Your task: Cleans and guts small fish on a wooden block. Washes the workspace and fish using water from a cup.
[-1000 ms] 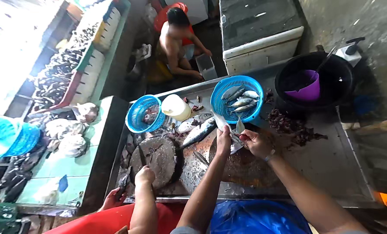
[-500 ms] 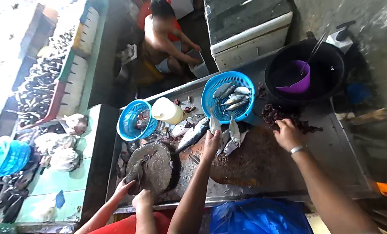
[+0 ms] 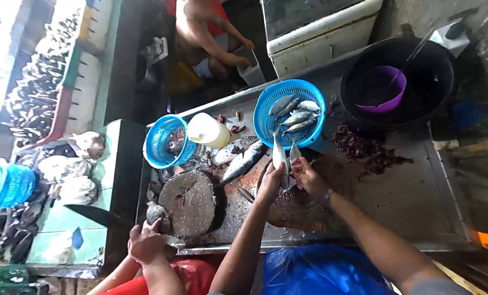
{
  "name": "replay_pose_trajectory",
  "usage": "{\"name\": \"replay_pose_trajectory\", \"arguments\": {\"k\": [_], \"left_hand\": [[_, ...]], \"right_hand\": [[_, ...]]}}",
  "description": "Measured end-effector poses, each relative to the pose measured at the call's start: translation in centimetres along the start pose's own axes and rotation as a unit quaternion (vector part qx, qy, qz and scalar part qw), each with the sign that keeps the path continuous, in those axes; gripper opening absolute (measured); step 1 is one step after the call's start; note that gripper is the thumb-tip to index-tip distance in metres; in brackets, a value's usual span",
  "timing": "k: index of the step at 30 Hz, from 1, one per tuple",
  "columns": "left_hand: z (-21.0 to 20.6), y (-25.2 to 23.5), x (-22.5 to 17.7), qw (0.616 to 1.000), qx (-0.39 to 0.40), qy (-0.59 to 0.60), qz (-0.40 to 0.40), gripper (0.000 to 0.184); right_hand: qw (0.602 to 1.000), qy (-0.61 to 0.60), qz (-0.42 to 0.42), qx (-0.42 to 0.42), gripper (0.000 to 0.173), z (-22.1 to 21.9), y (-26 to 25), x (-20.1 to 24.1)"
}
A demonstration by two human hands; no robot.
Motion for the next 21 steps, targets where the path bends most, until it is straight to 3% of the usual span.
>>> {"name": "replay_pose_trajectory", "arguments": {"k": [2, 5, 8, 11, 12, 13, 14, 15, 16, 17, 18, 20, 21], "left_hand": [[0.2, 0.5, -0.1, 0.998, 0.024, -0.051, -0.014, 0.040], [0.3, 0.3, 0.2, 0.995, -0.005, -0.095, -0.037, 0.040], [1.2, -0.1, 0.5, 0.995, -0.033, -0.078, -0.046, 0.040], [2.5, -0.2, 1.8, 0.997, -0.035, -0.065, -0.037, 0.037], [2.8, -0.1, 2.5, 0.995, -0.026, -0.089, -0.025, 0.039], [3.1, 0.0, 3.3, 0.990, -0.013, -0.137, -0.006, 0.042], [3.2, 0.1, 4.0, 0.980, -0.002, -0.200, 0.014, 0.045], [3.0, 0.3, 4.9, 0.962, 0.002, -0.272, 0.031, 0.050], [2.7, 0.4, 5.4, 0.937, 0.003, -0.346, 0.041, 0.055], [2.3, -0.2, 5.4, 0.914, 0.002, -0.404, 0.037, 0.061], [2.0, -0.9, 5.0, 0.900, -0.004, -0.435, 0.021, 0.062], [1.7, -2.6, 3.6, 0.900, -0.010, -0.434, -0.028, 0.059], [1.5, -4.2, 2.6, 0.900, -0.006, -0.431, -0.059, 0.054]], "right_hand": [[0.996, -0.022, -0.035, 0.078, 0.038, -0.3, -0.1, -0.1], [0.995, 0.018, -0.035, 0.095, 0.032, -1.2, -0.1, -0.4], [0.985, 0.167, 0.030, 0.034, 0.032, -0.7, 0.9, 0.4], [0.948, 0.277, 0.139, -0.078, 0.036, 1.1, 3.9, 2.5], [0.936, 0.305, 0.137, -0.112, 0.034, 2.4, 4.6, 3.1], [0.928, 0.341, 0.078, -0.130, 0.029, 4.5, 5.0, 3.5], [0.925, 0.360, -0.040, -0.116, 0.033, 7.1, 4.9, 3.5], [0.911, 0.369, -0.158, -0.095, 0.056, 9.7, 4.5, 3.0], [0.888, 0.389, -0.215, -0.113, 0.072, 11.9, 4.5, 2.6], [0.872, 0.417, -0.202, -0.161, 0.073, 13.5, 4.5, 2.9], [0.857, 0.447, -0.141, -0.216, 0.063, 14.5, 4.7, 4.0], [0.821, 0.492, 0.005, -0.289, 0.035, 15.6, 5.3, 7.1], [0.806, 0.504, 0.051, -0.307, 0.029, 16.5, 5.1, 9.2]]}}
Point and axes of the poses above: each hand's wrist, its own y-axis away from the middle knuckle, its own z-axis out of the back of the hand, x = y × z, the point moved 1 cm from there along -y, towards the middle knuckle, and after that the axes turned 6 degrees about y, right-handed, at the moved point
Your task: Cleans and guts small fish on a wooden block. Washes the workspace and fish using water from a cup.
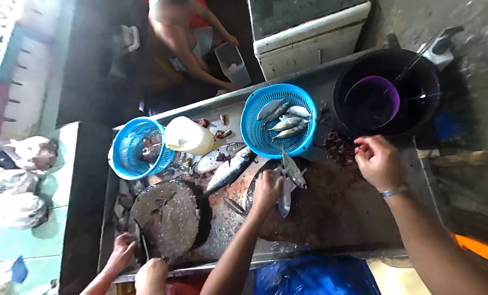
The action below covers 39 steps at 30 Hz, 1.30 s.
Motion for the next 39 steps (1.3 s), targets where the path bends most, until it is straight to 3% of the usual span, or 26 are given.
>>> {"name": "replay_pose_trajectory", "arguments": {"k": [1, 4, 7, 9, 12, 15, 16, 19, 23, 26, 28, 30, 31, 34, 36, 39], "left_hand": [[0.6, -2.1, -0.8, 0.999, -0.012, -0.006, -0.034, 0.048], [1.5, -9.7, -3.4, 0.991, -0.025, -0.034, -0.129, 0.034], [0.6, -16.9, -6.0, 0.984, 0.008, -0.114, -0.137, 0.033], [-0.9, -20.7, -6.7, 0.977, 0.026, -0.147, -0.150, 0.040], [-3.1, -24.2, -6.4, 0.971, 0.063, -0.180, -0.141, 0.058], [-4.6, -25.0, -5.9, 0.967, 0.075, -0.207, -0.125, 0.059], [-4.6, -25.1, -5.7, 0.965, 0.082, -0.215, -0.122, 0.053], [-3.5, -24.5, -5.2, 0.963, 0.082, -0.219, -0.136, 0.039], [0.0, -20.4, -8.3, 0.975, -0.009, -0.072, -0.211, 0.030], [1.3, -14.3, -11.9, 0.935, -0.093, 0.032, -0.341, 0.026], [1.2, -10.2, -13.6, 0.920, -0.085, 0.078, -0.374, 0.032], [0.1, -6.2, -13.1, 0.925, -0.061, 0.118, -0.356, 0.034], [-0.9, -4.5, -12.6, 0.923, -0.053, 0.169, -0.341, 0.033], [-3.9, -1.4, -10.8, 0.896, -0.006, 0.390, -0.213, 0.039], [-5.1, -0.9, -10.1, 0.889, 0.013, 0.441, -0.124, 0.048], [-6.3, 0.0, -9.1, 0.895, 0.054, 0.440, -0.051, 0.049]], "right_hand": [[1.000, -0.008, 0.007, -0.023, 0.028, 1.8, -2.1, 0.2], [0.993, -0.082, -0.079, -0.014, 0.034, 5.3, -10.2, -0.9], [0.983, -0.119, -0.137, 0.007, 0.028, 6.6, -16.5, -1.9], [0.966, -0.185, -0.181, 0.004, 0.020, 6.6, -18.6, -1.7], [0.937, -0.252, -0.242, -0.021, 0.037, 5.7, -20.1, -1.4], [0.946, -0.265, -0.184, 0.022, 0.019, 6.0, -19.8, -2.5], [0.952, -0.264, -0.156, 0.012, 0.022, 6.0, -19.6, -3.0], [0.953, -0.259, -0.119, -0.100, 0.022, 5.0, -17.7, -2.9], [0.956, -0.286, -0.063, 0.000, 0.025, 0.7, -12.3, 2.2], [0.905, -0.402, -0.115, 0.081, 0.027, -4.0, -8.9, 5.6], [0.833, -0.495, -0.204, 0.137, 0.044, -5.8, -6.9, 6.3], [0.775, -0.567, -0.249, 0.124, 0.050, -7.1, -4.9, 7.1], [0.777, -0.576, -0.243, 0.070, 0.047, -7.6, -3.8, 7.8], [0.817, -0.553, -0.161, -0.037, 0.040, -8.9, -1.2, 9.0], [0.840, -0.525, -0.137, -0.012, 0.035, -9.5, 0.5, 9.4], [0.868, -0.485, -0.102, 0.021, 0.036, -10.5, 2.7, 9.0]]}}
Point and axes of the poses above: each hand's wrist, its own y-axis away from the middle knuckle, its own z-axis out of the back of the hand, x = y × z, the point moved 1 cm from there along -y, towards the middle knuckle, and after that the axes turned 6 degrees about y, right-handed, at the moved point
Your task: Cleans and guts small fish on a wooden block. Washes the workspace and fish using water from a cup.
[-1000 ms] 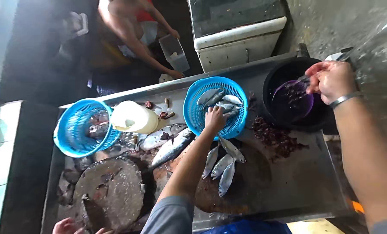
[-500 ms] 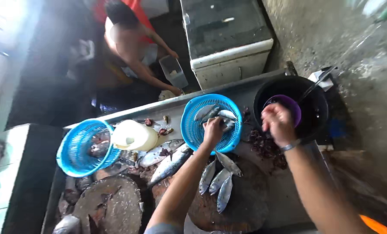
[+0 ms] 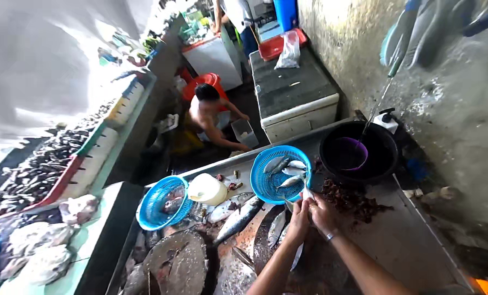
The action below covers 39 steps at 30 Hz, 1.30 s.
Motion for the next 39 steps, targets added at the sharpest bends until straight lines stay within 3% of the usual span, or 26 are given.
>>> {"name": "replay_pose_trajectory", "arguments": {"k": [2, 6, 8, 13, 15, 19, 23, 25, 27, 31, 36, 39], "left_hand": [[-0.1, 1.3, 0.6, 0.999, 0.011, 0.039, 0.033, 0.046], [0.8, 2.2, 1.2, 0.988, -0.068, 0.139, 0.011, 0.041], [1.2, 2.7, 1.2, 0.984, -0.070, 0.166, 0.010, 0.040], [1.4, 4.1, 0.1, 0.976, -0.052, 0.211, 0.001, 0.032], [1.6, 4.3, 0.2, 0.979, -0.065, 0.192, -0.028, 0.037], [2.5, 3.9, 0.4, 0.977, -0.119, 0.145, -0.102, 0.064], [2.5, 4.6, 0.3, 0.977, -0.127, 0.122, -0.118, 0.071], [2.6, 4.9, 0.7, 0.978, -0.134, 0.123, -0.106, 0.064], [2.8, 5.1, 1.4, 0.976, -0.146, 0.138, -0.089, 0.053], [3.0, 5.2, 1.8, 0.979, -0.153, 0.123, -0.058, 0.051], [3.8, 4.9, 1.4, 0.989, -0.127, 0.044, -0.065, 0.050], [4.2, 4.3, 0.3, 0.993, -0.103, 0.025, -0.044, 0.044]], "right_hand": [[0.998, 0.056, 0.037, -0.003, 0.038, 0.6, 1.1, -1.3], [0.990, 0.126, 0.063, 0.020, 0.028, 1.7, 4.3, -1.9], [0.993, 0.102, 0.027, 0.057, 0.023, 1.3, 5.7, -1.5], [0.998, -0.008, -0.019, 0.062, 0.015, 0.0, 6.2, -1.2], [0.996, -0.016, -0.051, 0.064, 0.014, -0.3, 6.2, -1.5], [0.990, -0.003, -0.043, 0.138, 0.017, -0.6, 6.0, -2.0], [0.965, 0.003, -0.196, 0.175, 0.023, -1.0, 5.8, -1.1], [0.961, 0.072, -0.169, 0.207, 0.025, -1.3, 5.4, -1.6], [0.957, 0.179, -0.074, 0.218, 0.027, -1.7, 5.3, -2.6], [0.926, 0.327, 0.054, 0.178, 0.032, -2.8, 5.9, -3.5], [0.862, 0.459, 0.024, 0.214, 0.028, -2.3, 5.0, -1.0], [0.897, 0.334, -0.057, 0.283, 0.027, -1.5, 3.6, 0.3]]}}
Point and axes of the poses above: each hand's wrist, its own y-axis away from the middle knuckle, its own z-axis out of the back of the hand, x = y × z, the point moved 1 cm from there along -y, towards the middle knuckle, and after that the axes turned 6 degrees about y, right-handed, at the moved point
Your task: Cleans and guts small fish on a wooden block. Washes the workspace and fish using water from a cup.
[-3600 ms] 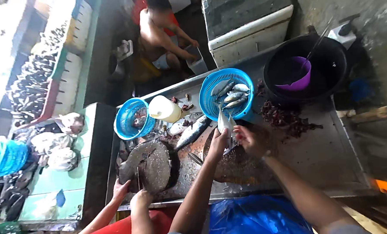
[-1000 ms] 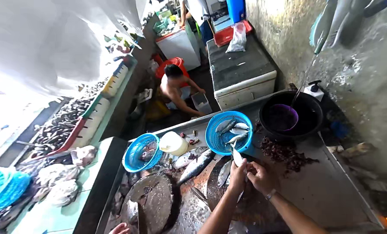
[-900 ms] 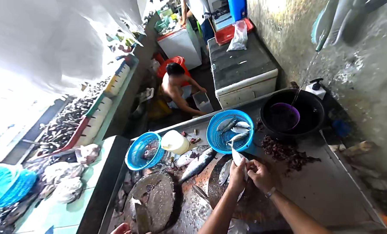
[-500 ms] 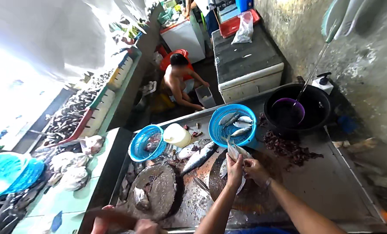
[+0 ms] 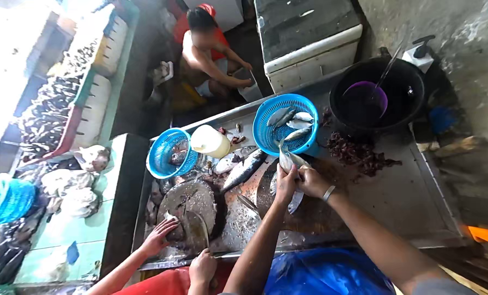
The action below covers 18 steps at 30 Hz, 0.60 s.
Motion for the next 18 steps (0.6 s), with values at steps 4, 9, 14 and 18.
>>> {"name": "replay_pose_trajectory", "arguments": {"k": [4, 9, 14, 18], "left_hand": [[0.2, -0.7, -1.2, 0.998, -0.018, 0.045, 0.034, 0.035], [3.4, -3.0, -1.3, 0.989, -0.136, 0.030, 0.042, 0.049], [8.9, -2.6, -2.0, 0.981, -0.101, -0.159, 0.050, 0.064], [9.7, -0.4, 0.3, 0.934, -0.007, -0.335, 0.119, 0.065]], "right_hand": [[0.983, -0.152, 0.103, 0.027, 0.019, 0.7, 0.4, -1.3], [0.932, -0.269, 0.192, -0.150, 0.015, 1.2, 2.5, -2.5], [0.943, -0.017, 0.111, -0.312, 0.025, 6.7, 5.3, -4.5], [0.936, 0.165, -0.255, -0.176, 0.064, 9.5, 3.7, -13.7]]}}
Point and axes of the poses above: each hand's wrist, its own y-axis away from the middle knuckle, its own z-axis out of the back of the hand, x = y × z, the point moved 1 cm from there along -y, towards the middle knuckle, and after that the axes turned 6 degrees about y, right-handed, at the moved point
